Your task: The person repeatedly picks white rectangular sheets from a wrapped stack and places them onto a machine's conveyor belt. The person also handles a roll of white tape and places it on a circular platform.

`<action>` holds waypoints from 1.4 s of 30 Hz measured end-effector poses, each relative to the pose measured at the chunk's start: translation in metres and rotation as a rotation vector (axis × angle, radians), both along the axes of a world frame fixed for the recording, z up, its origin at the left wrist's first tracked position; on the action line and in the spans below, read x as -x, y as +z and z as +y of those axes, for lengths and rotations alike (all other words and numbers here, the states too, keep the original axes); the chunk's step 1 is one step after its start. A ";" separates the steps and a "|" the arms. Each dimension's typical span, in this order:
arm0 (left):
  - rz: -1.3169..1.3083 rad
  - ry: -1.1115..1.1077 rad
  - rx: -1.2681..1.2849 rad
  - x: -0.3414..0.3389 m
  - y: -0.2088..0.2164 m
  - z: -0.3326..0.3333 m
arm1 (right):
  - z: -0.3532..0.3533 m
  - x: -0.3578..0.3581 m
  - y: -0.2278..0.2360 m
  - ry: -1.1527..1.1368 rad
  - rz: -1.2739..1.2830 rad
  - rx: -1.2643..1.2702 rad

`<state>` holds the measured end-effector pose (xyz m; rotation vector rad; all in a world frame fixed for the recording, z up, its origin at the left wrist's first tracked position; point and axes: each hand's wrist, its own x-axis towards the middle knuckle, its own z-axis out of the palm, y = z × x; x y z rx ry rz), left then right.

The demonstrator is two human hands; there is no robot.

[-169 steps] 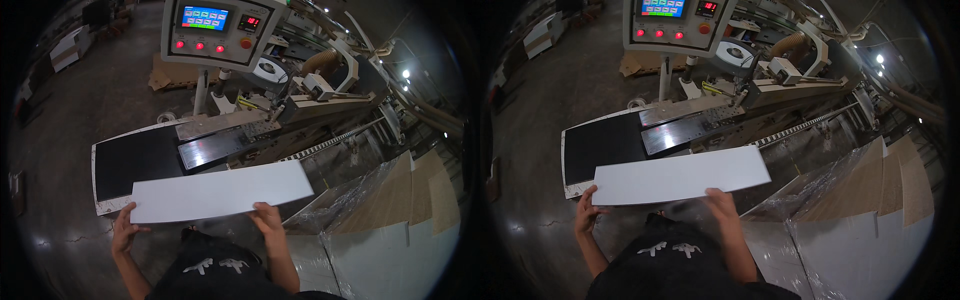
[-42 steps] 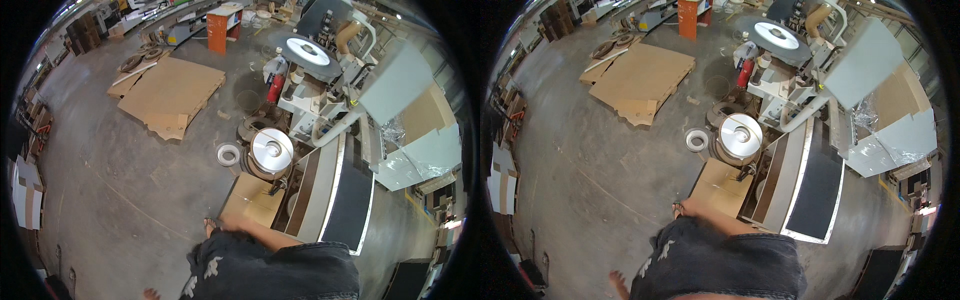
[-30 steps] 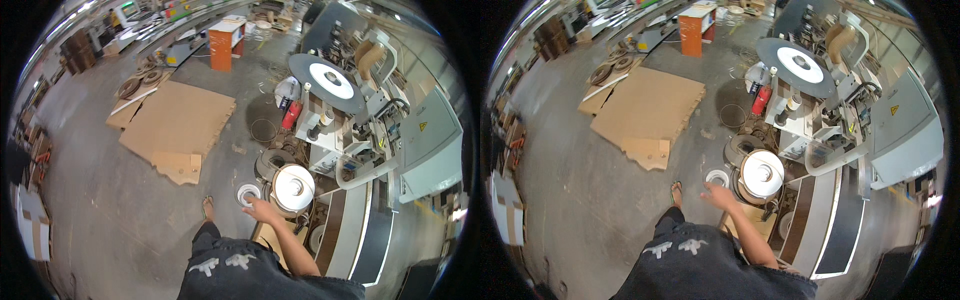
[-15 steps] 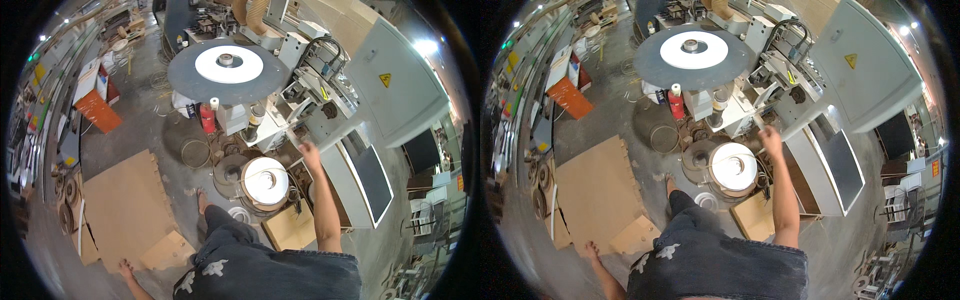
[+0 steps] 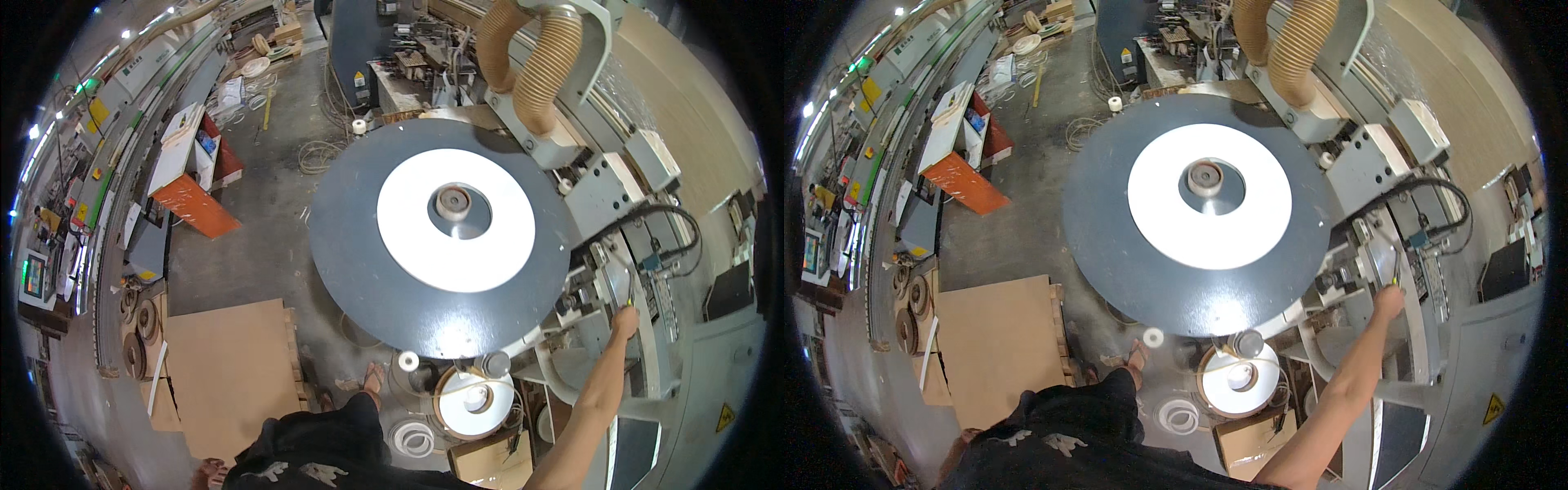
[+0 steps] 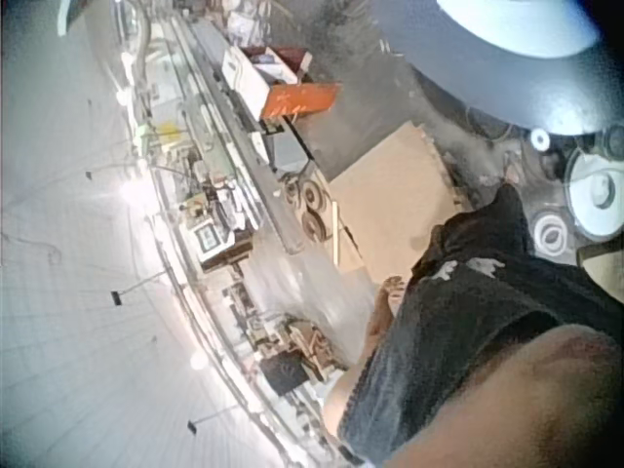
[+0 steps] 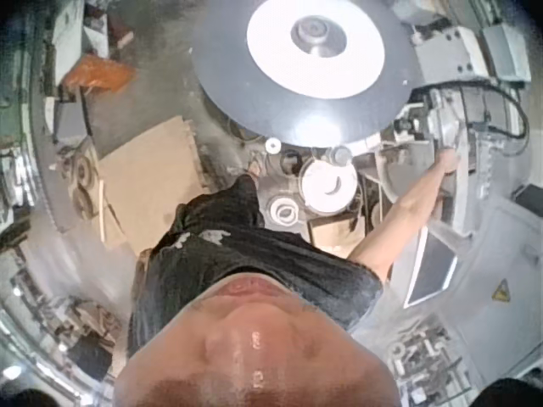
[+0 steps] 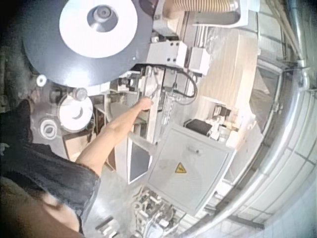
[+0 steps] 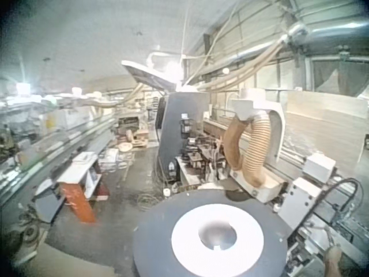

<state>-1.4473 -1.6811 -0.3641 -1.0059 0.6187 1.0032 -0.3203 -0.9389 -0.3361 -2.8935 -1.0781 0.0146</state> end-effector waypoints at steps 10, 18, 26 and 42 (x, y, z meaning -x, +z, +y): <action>1.496 -1.156 0.130 0.081 -0.053 0.286 | -0.031 -0.021 -0.009 -0.159 -0.121 -0.262; 1.255 -1.455 -0.354 0.143 -0.167 0.435 | -0.107 0.251 0.037 -0.470 1.150 -1.114; 1.310 -1.283 -0.464 0.114 -0.207 0.634 | -0.026 0.396 0.066 0.390 0.357 -0.312; 1.160 -0.849 -0.184 0.005 -0.144 0.535 | 0.235 0.401 0.037 0.426 0.091 0.060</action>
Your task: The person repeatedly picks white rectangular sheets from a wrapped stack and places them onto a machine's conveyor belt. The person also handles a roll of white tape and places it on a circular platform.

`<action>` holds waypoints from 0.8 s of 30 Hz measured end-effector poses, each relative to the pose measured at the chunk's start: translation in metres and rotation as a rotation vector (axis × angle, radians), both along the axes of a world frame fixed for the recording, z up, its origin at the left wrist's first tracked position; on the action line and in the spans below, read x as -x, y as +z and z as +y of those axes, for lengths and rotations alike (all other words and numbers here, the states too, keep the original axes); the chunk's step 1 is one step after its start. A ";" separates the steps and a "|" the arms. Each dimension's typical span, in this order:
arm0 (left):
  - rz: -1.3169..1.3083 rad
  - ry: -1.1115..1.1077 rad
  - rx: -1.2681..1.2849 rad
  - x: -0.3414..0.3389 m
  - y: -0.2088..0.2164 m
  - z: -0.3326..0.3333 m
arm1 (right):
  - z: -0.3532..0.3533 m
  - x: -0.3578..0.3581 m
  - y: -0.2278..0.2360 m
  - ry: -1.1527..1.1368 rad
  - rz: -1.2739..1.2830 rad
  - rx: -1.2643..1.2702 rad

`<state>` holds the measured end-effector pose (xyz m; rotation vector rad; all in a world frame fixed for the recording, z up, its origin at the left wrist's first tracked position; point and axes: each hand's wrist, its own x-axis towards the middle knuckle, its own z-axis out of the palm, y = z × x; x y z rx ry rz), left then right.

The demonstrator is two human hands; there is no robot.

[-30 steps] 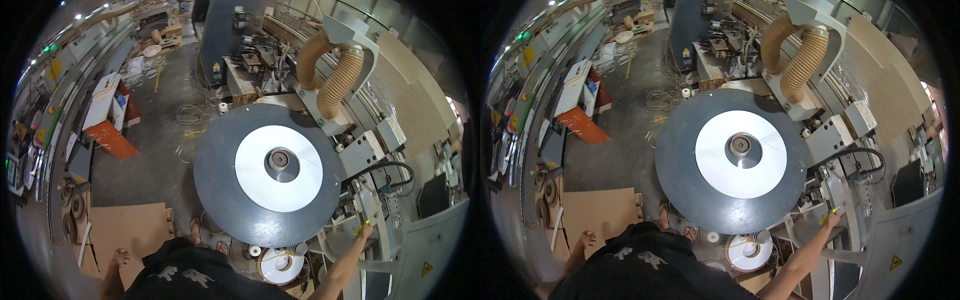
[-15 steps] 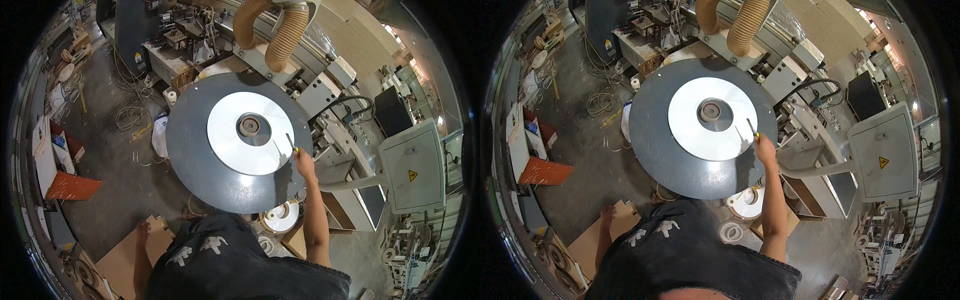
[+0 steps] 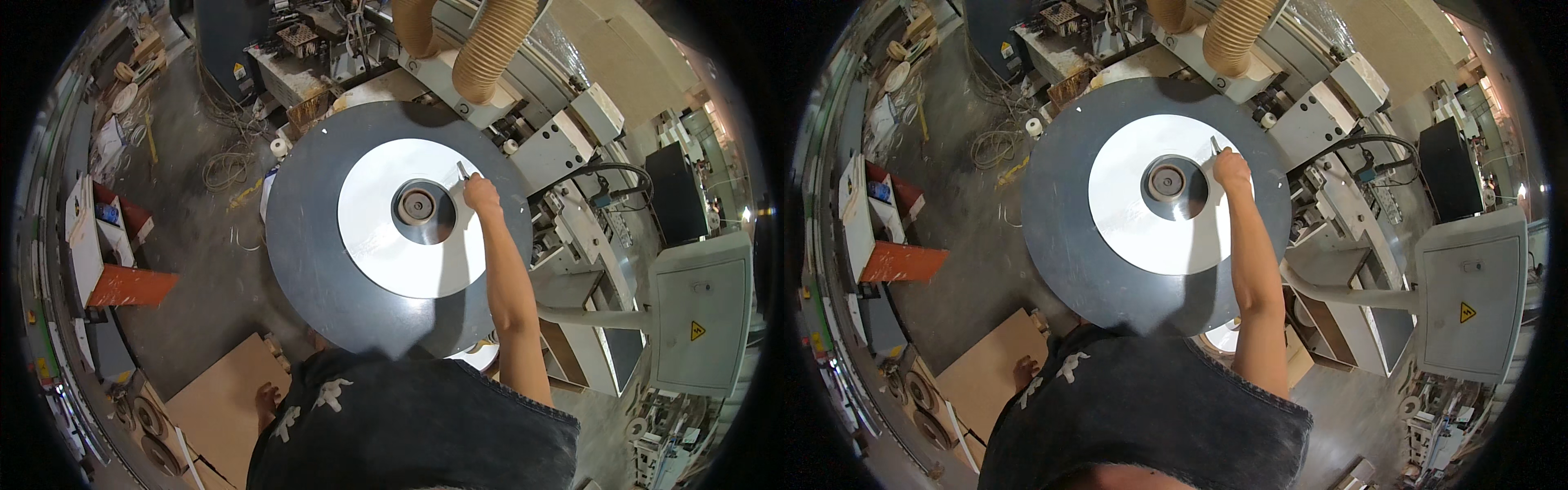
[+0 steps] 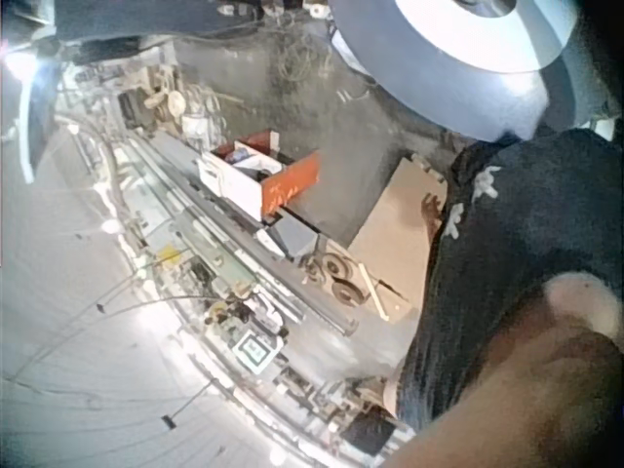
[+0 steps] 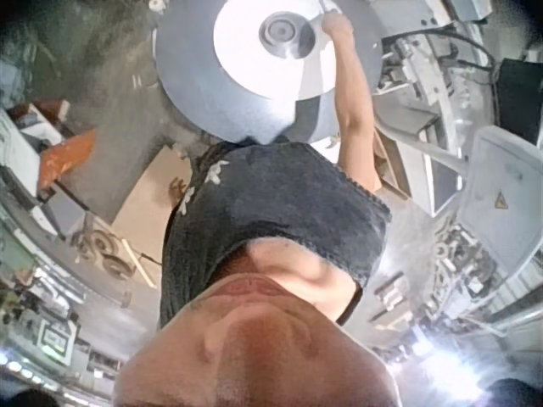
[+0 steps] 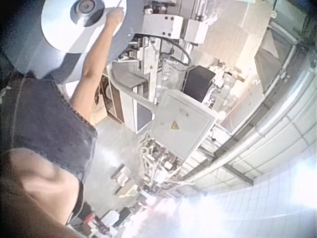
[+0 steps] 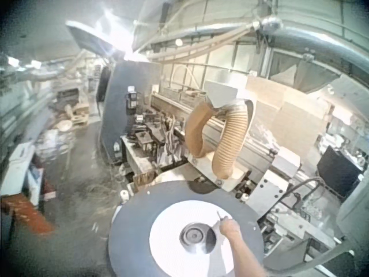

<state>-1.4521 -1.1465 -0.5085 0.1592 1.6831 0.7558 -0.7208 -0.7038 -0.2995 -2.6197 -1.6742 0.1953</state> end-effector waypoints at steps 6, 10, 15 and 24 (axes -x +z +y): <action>0.047 0.120 0.222 -0.037 -0.004 -0.050 | -0.062 0.019 0.048 -0.006 0.064 0.130; 0.148 0.080 0.171 -0.026 -0.027 -0.042 | -0.099 0.045 0.060 -0.002 0.008 0.004; 0.567 -0.058 -0.295 0.013 -0.003 0.062 | -0.156 0.160 0.072 0.207 0.121 -0.087; 0.684 -0.404 -1.154 -0.169 0.213 0.307 | -0.129 0.185 0.045 0.618 0.046 -0.021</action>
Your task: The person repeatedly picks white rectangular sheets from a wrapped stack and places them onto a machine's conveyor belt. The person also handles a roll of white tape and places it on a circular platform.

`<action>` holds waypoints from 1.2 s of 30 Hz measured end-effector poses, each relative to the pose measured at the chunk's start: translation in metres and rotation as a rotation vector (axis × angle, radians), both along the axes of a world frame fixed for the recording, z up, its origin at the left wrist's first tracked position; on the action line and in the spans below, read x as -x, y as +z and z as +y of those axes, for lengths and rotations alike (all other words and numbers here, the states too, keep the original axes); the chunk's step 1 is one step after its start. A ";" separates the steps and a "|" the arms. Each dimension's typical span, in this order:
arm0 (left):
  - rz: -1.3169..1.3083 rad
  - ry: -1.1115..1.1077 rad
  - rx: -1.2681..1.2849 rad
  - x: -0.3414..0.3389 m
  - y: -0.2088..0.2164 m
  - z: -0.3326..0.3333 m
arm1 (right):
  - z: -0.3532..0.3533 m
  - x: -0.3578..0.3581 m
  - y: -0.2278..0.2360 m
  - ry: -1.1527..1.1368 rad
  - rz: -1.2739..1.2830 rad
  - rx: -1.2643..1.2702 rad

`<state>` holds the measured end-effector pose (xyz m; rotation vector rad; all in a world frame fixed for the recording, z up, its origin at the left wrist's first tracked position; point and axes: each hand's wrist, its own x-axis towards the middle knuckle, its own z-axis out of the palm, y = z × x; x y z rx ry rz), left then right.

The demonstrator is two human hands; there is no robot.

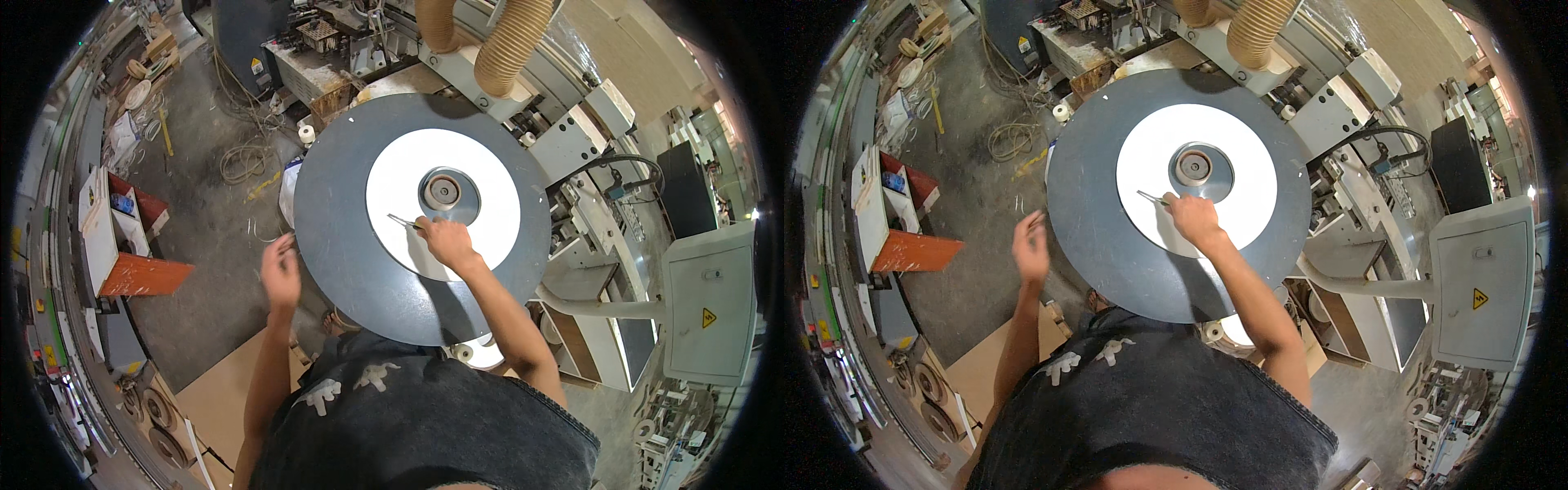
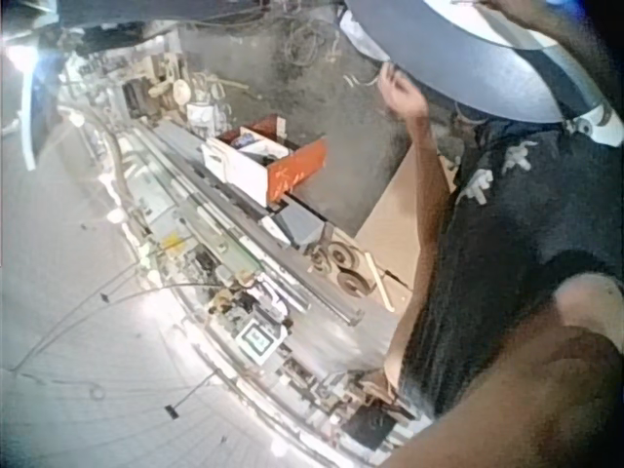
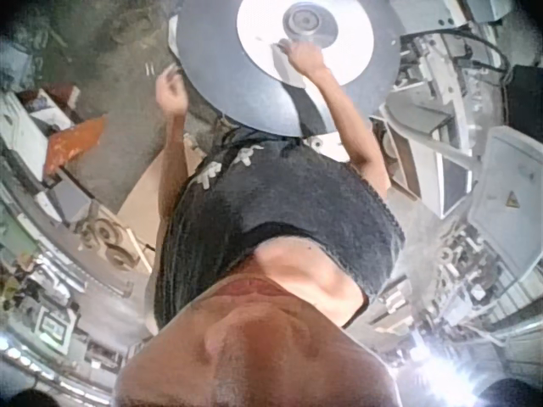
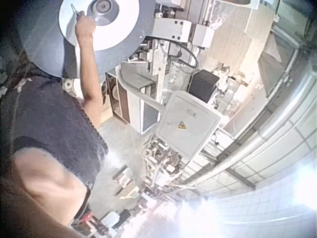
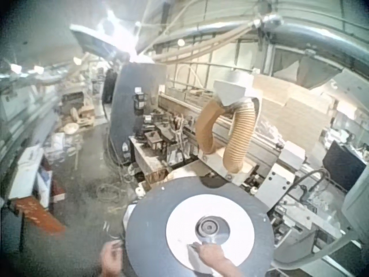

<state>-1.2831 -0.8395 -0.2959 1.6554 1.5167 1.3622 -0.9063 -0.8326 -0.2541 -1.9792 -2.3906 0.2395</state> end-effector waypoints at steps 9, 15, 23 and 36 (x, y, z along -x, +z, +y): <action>0.629 -0.220 0.040 -0.196 -0.004 0.025 | -0.054 -0.044 0.008 0.014 -0.121 0.003; 0.652 -0.080 -0.008 -0.208 -0.022 0.026 | -0.079 -0.079 0.020 -0.420 0.316 0.071; -0.252 -0.185 -0.172 -0.171 -0.068 0.031 | -0.118 -0.205 0.020 -0.896 1.103 -0.181; -0.171 0.723 -0.149 0.205 0.010 0.057 | -0.084 -0.527 -0.049 -1.149 0.038 -0.343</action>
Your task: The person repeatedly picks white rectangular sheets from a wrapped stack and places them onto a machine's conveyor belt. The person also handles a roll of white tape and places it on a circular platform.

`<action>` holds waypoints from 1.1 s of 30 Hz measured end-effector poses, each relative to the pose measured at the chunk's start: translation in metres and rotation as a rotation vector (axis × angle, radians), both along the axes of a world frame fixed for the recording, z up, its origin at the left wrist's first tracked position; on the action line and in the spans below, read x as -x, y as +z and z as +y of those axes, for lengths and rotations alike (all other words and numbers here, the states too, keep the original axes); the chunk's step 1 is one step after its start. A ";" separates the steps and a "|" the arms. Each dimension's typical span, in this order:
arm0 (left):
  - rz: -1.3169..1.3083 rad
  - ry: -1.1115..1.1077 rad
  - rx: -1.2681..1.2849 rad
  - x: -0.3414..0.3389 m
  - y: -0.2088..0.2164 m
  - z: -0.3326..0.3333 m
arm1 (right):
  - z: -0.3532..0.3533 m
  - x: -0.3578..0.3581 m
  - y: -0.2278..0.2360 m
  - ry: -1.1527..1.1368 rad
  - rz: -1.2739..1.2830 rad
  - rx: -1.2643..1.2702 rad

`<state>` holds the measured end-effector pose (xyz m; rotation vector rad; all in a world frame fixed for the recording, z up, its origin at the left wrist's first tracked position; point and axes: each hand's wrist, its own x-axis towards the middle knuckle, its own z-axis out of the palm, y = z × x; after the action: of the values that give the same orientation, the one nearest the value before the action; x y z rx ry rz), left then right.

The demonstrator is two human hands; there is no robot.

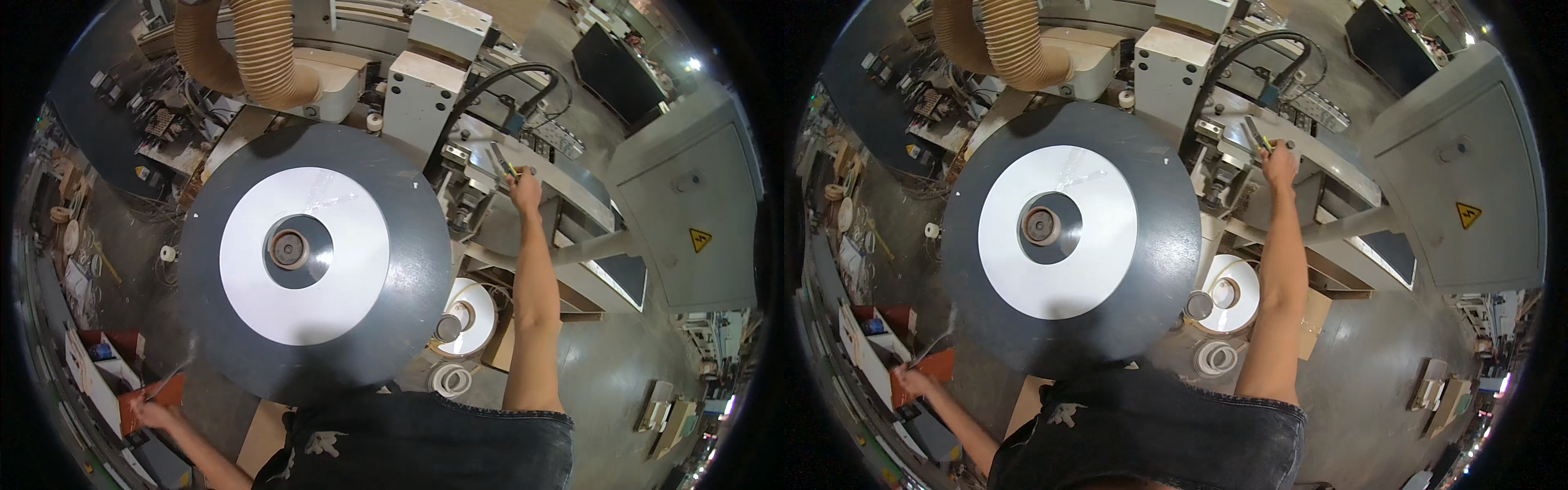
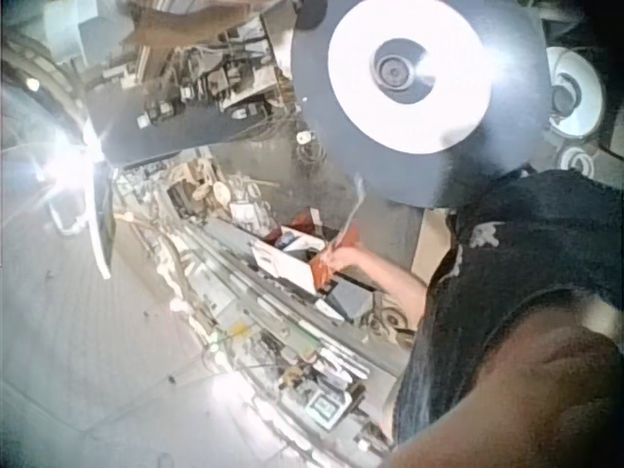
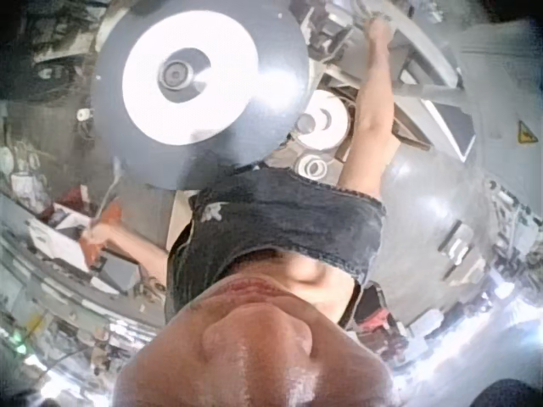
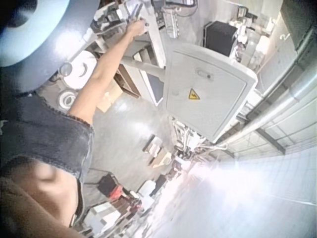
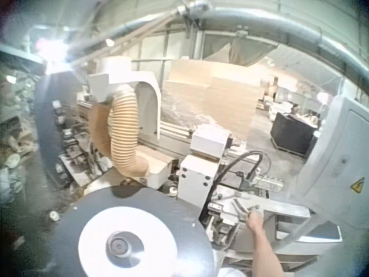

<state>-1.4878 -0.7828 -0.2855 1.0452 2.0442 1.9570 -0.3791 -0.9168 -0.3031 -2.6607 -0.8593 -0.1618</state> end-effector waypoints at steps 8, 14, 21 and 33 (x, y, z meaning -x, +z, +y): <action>0.389 0.215 -0.016 0.088 0.048 -0.124 | 0.040 0.003 -0.008 0.076 -0.468 -0.057; 0.016 0.051 0.141 -0.015 -0.034 -0.209 | 0.133 0.285 0.039 0.884 -0.094 -0.322; -0.012 -0.192 0.337 -0.100 -0.066 -0.215 | 0.232 0.316 0.000 1.128 -0.075 0.025; -0.324 -0.141 0.321 -0.088 -0.115 -0.272 | 0.217 0.328 0.018 1.198 0.033 -0.002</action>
<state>-1.3997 -1.0546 -0.4008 0.7261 1.9569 1.5434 -0.7075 -0.7003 -0.2851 -1.7073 -2.1925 0.1775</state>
